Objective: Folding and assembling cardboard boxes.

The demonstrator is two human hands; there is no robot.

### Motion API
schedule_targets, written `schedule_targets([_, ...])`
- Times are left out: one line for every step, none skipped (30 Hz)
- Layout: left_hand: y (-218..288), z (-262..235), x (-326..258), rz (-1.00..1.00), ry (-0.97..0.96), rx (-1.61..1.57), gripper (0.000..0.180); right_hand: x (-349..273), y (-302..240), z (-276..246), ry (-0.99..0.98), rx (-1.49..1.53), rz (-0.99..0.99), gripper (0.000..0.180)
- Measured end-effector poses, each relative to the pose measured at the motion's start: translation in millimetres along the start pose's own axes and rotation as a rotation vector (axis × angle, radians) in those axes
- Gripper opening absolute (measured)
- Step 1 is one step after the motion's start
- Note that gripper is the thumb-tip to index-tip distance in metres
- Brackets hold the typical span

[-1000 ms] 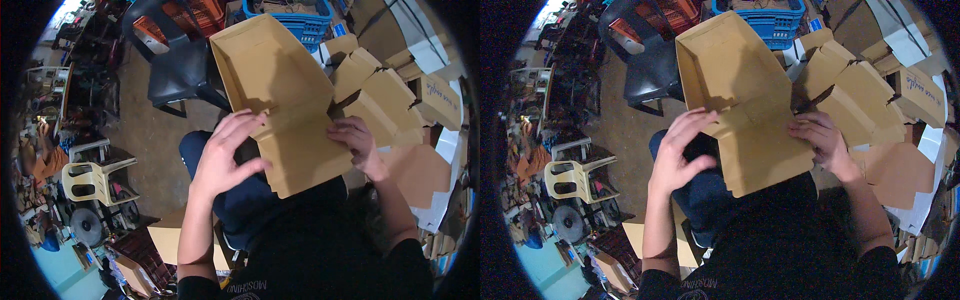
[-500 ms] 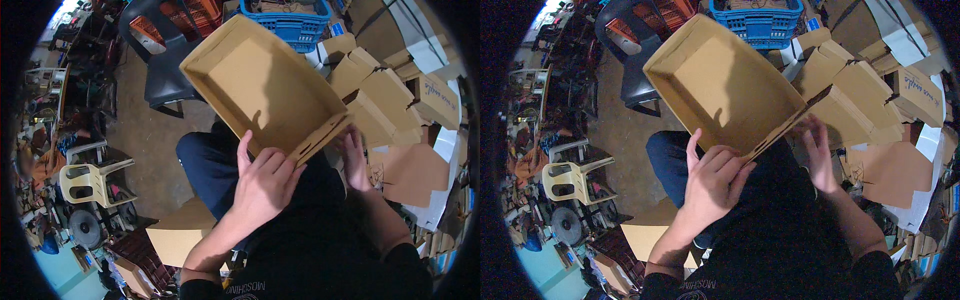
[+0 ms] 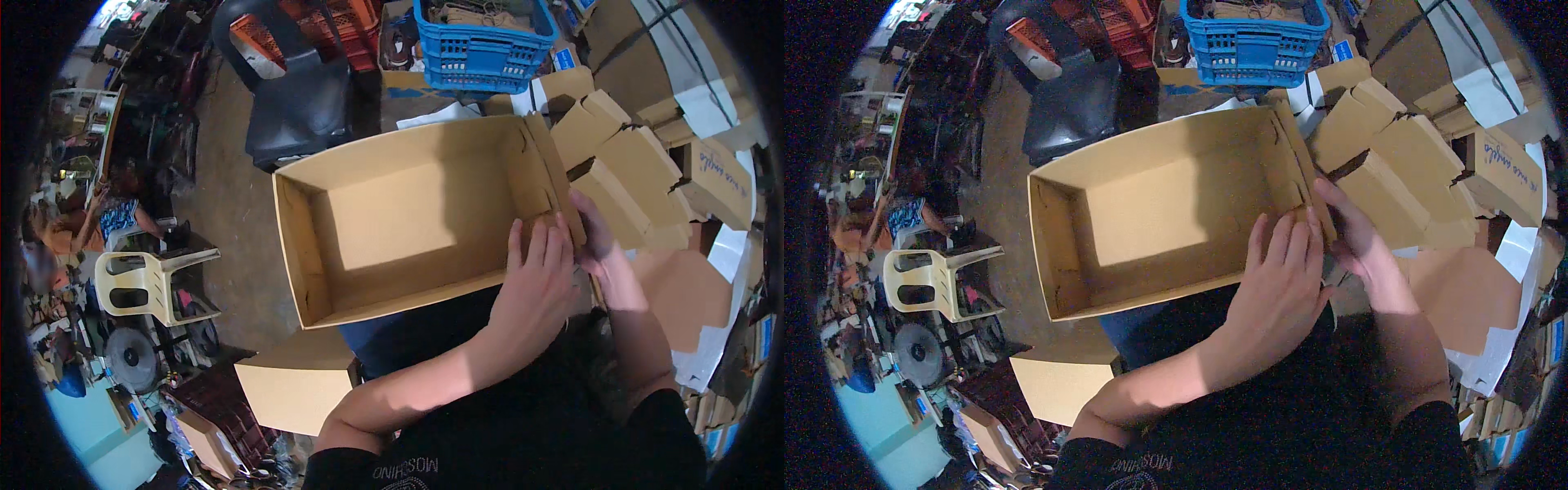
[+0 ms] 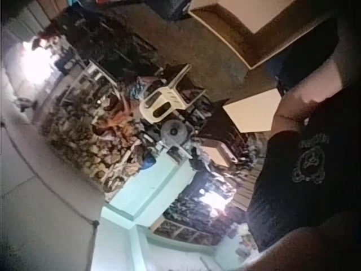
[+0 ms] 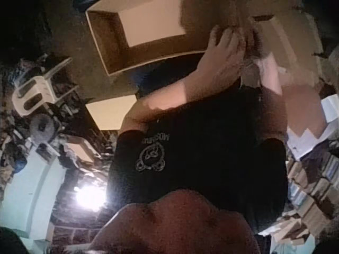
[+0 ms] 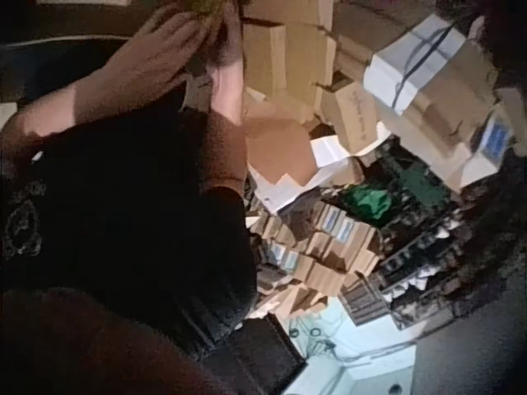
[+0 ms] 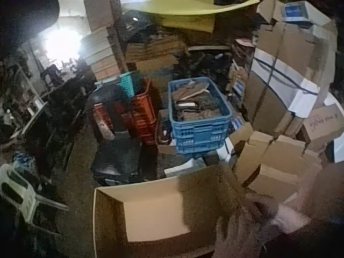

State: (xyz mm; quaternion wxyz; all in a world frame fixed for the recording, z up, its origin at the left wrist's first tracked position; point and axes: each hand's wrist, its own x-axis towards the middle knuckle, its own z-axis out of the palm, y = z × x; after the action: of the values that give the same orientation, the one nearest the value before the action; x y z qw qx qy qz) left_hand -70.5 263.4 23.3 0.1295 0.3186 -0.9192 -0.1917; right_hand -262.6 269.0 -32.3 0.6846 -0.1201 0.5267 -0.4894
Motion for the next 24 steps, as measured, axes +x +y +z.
schedule_targets([0, 2, 1, 0.025, 0.007, 0.063, 0.079, 3, -2, -1, -0.057, -0.001, 0.022, 0.076])
schedule_targets([0, 3, 2, 0.024, 0.009, 0.064, 0.079, 4, -6, 0, -0.058, -0.003, 0.021, 0.076])
schedule_targets([1, 4, 1, 0.028, -0.020, 0.043, 0.075, 3, -11, 2, -0.109, -0.092, 0.012, 0.080])
schedule_targets([2, 3, 1, 0.035, -0.050, 0.023, 0.071, 3, -14, 4, -0.157, -0.180, 0.001, 0.083])
schedule_targets([1, 1, 0, 0.036, -0.049, 0.025, 0.071, 5, -13, 8, -0.158, -0.180, -0.001, 0.083])
schedule_targets([-1, -1, -2, 0.045, -0.106, 0.088, 0.071, 7, -10, 13, -0.146, -0.198, -0.005, 0.086])
schedule_targets([-2, -6, -5, 0.054, -0.162, 0.151, 0.070, 9, -9, 17, -0.134, -0.216, -0.010, 0.088])
schedule_targets([-2, -13, -8, 0.058, -0.162, 0.150, 0.070, 9, -9, 19, -0.130, -0.216, -0.012, 0.088])
schedule_targets([-3, -23, -14, 0.094, -0.163, 0.147, 0.071, 10, -11, 20, -0.119, -0.219, -0.021, 0.089])
schedule_targets([-5, -35, -20, 0.124, -0.165, 0.148, 0.072, 11, -12, 21, -0.113, -0.221, -0.029, 0.090])
schedule_targets([-8, -48, -25, 0.129, -0.167, 0.144, 0.072, 11, -13, 19, -0.107, -0.219, -0.029, 0.090])
schedule_targets([-13, -63, -30, 0.149, -0.162, 0.022, 0.072, 10, -14, 17, -0.121, -0.219, -0.024, 0.089])
schedule_targets([-21, -83, -36, 0.164, -0.156, -0.096, 0.073, 12, -15, 16, -0.141, -0.218, -0.019, 0.089])
schedule_targets([-32, -108, -40, 0.164, -0.165, -0.163, 0.072, 13, -17, 16, -0.138, -0.213, -0.020, 0.089])
schedule_targets([-48, -133, -46, 0.164, -0.176, -0.229, 0.072, 15, -18, 15, -0.146, -0.229, -0.034, 0.088])
schedule_targets([-68, -148, -55, 0.149, -0.117, -0.220, 0.071, 14, -19, 8, -0.129, -0.244, -0.052, 0.087])
schedule_targets([-85, -169, -69, 0.120, -0.054, -0.198, 0.069, 15, -20, 3, -0.121, -0.238, -0.054, 0.087])
schedule_targets([-102, -187, -82, 0.002, -0.006, -0.178, 0.068, 19, -19, -5, -0.166, -0.212, -0.031, 0.086])
schedule_targets([-120, -203, -92, -0.115, 0.043, -0.159, 0.067, 22, -19, -10, -0.210, -0.189, -0.007, 0.084])
schedule_targets([-142, -204, -106, -0.270, 0.236, -0.289, 0.068, 26, -21, -3, -0.233, -0.186, -0.006, 0.084])
schedule_targets([-174, -184, -115, -0.411, 0.430, -0.435, 0.069, 28, -23, 0, -0.257, -0.214, -0.013, 0.083])
schedule_targets([-200, -171, -119, -0.465, 0.410, -0.476, 0.073, 30, -24, 4, -0.289, -0.242, -0.020, 0.082])
schedule_targets([-220, -156, -122, -0.516, 0.389, -0.523, 0.077, 30, -26, 8, -0.296, -0.246, -0.022, 0.082])
schedule_targets([-230, -138, -124, -0.566, 0.306, -0.619, 0.079, 28, -28, 11, -0.277, -0.208, -0.002, 0.076])
